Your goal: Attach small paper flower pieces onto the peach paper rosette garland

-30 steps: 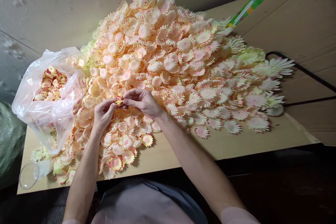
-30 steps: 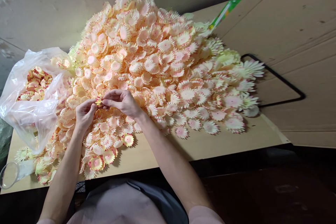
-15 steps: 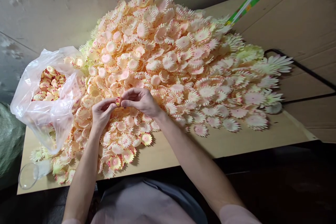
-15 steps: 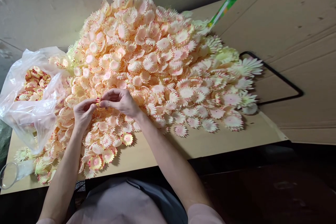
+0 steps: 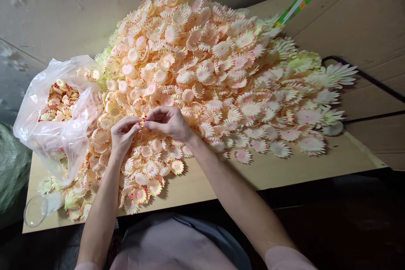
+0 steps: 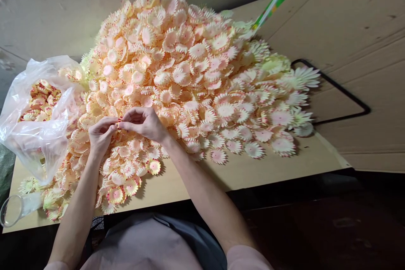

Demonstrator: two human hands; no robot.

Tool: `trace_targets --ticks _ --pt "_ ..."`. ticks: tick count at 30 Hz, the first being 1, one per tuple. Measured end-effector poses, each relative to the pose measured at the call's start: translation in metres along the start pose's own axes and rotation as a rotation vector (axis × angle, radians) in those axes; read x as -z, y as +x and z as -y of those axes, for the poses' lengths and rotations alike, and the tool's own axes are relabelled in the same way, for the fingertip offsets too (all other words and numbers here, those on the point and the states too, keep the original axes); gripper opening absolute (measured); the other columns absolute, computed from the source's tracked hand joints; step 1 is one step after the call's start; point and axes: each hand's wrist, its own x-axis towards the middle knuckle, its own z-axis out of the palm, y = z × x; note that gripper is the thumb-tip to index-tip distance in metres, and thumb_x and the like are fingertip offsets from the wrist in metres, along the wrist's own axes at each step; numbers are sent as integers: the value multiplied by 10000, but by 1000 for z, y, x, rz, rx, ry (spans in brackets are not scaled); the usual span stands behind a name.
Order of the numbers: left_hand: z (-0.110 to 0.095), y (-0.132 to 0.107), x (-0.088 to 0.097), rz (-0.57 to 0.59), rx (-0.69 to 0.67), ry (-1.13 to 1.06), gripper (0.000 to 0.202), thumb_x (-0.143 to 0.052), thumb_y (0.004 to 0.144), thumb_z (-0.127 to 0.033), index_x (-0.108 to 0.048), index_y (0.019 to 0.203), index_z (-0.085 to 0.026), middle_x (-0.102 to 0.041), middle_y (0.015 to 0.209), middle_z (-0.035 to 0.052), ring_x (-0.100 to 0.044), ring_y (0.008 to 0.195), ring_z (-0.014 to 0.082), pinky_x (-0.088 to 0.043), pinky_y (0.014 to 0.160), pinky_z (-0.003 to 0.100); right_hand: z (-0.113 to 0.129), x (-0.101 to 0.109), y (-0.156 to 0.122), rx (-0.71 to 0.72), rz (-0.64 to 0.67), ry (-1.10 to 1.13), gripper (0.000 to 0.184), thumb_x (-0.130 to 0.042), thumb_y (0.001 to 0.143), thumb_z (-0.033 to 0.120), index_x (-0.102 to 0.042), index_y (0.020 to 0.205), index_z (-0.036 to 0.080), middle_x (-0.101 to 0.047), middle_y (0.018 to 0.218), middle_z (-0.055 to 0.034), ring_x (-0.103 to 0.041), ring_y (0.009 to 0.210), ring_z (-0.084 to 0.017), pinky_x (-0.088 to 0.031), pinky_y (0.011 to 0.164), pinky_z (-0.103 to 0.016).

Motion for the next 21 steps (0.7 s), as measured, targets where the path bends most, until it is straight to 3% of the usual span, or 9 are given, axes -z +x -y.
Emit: trace_targets --ticks 5,8,12,17,21 --pt "-4 -1 -1 32 1 -2 274 -858 611 -349 -771 829 -207 -704 832 45 -613 742 131 -494 676 248 5 2 1 80 -40 -19 334 -812 692 314 -671 967 190 -669 753 15 -599 658 -88 -508 624 -218" --pt "-6 -3 -4 -10 62 -2 249 -823 673 -325 -745 864 -187 -704 820 43 -630 724 122 -514 680 243 5 4 1 82 -59 -91 271 -786 718 367 -692 880 172 -663 758 -3 -578 650 -93 -499 616 -227" --pt "-8 -4 -6 -69 124 -81 326 -743 776 -342 -650 1064 -221 -708 797 8 -651 659 101 -535 683 242 0 4 1 42 -41 -145 284 -789 707 410 -678 754 152 -637 683 2 -542 594 -89 -473 580 -231" --pt "-5 -5 -6 -8 98 -32 232 -758 755 -351 -720 916 -188 -737 877 43 -687 754 134 -548 739 257 -3 0 0 -21 29 -66 306 -772 722 436 -670 786 155 -626 687 9 -537 585 -87 -466 574 -224" --pt "-2 -5 -4 30 77 -25 233 -786 724 -331 -754 910 -194 -743 896 53 -687 811 155 -540 757 268 -1 0 1 -34 76 -6 281 -767 737 409 -662 808 159 -626 730 7 -560 648 -96 -477 636 -227"
